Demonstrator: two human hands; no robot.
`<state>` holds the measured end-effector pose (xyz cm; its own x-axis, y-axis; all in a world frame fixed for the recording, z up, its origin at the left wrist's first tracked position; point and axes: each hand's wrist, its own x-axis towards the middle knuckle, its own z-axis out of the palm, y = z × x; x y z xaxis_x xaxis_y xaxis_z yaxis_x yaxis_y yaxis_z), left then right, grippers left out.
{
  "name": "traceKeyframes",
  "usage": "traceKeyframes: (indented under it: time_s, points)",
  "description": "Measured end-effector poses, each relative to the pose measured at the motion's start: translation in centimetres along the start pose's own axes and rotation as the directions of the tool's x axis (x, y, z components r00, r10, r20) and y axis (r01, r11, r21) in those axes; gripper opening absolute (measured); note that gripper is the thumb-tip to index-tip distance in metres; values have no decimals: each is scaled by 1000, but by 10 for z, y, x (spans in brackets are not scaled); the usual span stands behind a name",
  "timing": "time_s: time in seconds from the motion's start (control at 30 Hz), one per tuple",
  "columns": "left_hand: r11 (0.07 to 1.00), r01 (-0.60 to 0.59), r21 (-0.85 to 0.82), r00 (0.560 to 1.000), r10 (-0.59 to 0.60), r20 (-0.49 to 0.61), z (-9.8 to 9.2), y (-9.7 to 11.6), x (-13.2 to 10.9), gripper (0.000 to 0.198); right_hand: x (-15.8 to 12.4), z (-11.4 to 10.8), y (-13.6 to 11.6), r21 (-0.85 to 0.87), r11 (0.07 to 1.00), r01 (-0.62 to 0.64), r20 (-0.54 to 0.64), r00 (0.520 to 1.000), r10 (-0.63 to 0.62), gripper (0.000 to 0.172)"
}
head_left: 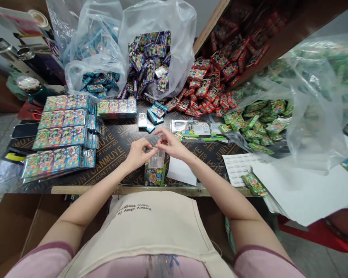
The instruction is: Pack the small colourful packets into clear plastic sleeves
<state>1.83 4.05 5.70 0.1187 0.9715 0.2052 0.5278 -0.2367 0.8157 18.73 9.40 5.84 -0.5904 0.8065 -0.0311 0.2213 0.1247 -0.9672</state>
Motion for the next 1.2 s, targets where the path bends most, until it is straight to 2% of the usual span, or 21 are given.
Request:
traceKeyframes:
  time_s: [0.1,0.2,0.23,0.3,0.37,0.43,0.5,0.57,0.67,0.73,0.87,0.97,1.0,1.03,1.07,1.13,1.17,1.2]
  points:
    - [998,-7,66,1000,8,-15,5,1,1,22,2,1,-1,-89,996,-15,-30,999,13,35]
    - [979,-91,185,995,80,65,6,-2,-1,9,-5,-14,1,-327,945,-26,-238,970,-56,46]
    - [966,-129,226,988,106,109,4,-4,-2,13,-11,-23,5,-410,911,-50,-314,945,-90,45]
    - [933,-187,306,972,131,193,-2,-13,-3,25,-29,-44,20,-546,823,-153,-419,902,-110,29]
    - [902,-197,385,963,103,251,-9,-23,-2,29,-51,-62,43,-642,705,-301,-460,887,-41,9]
    - [865,-206,458,955,74,288,-13,-32,0,38,-73,-71,69,-687,598,-413,-460,884,84,8]
    - [826,-279,489,926,97,365,-11,-35,3,54,-90,-71,92,-684,560,-467,-448,875,183,7]
    - [789,-412,456,842,138,522,-2,-34,6,65,-98,-66,107,-664,570,-485,-449,867,216,6]
    - [742,-558,372,639,98,763,18,-30,8,69,-102,-56,115,-670,590,-450,-441,881,170,9]
    - [719,-607,337,537,59,841,29,-28,9,72,-103,-52,116,-709,583,-397,-414,903,112,12]
    - [699,-654,290,430,28,902,41,-22,10,70,-107,-48,115,-763,562,-320,-357,933,46,13]
    - [791,-562,243,337,-50,940,37,-14,14,52,-110,-46,116,-783,552,-287,-331,943,21,14]
    - [828,-506,242,345,-62,936,33,-11,16,46,-111,-45,118,-787,549,-281,-329,944,12,13]
    - [862,-445,242,391,-56,919,27,-8,18,42,-112,-44,119,-789,548,-278,-331,944,2,12]
    - [895,-381,232,471,-27,882,20,-6,20,40,-113,-44,121,-789,548,-278,-338,941,-8,11]
    - [952,-268,150,668,71,741,4,-3,23,46,-115,-42,125,-787,549,-281,-353,935,-27,13]
    - [971,-223,87,748,113,653,-3,-3,24,50,-116,-42,127,-788,548,-282,-359,933,-35,13]
    - [983,-184,15,810,143,568,-9,-4,23,53,-118,-41,129,-790,545,-282,-361,932,-42,13]
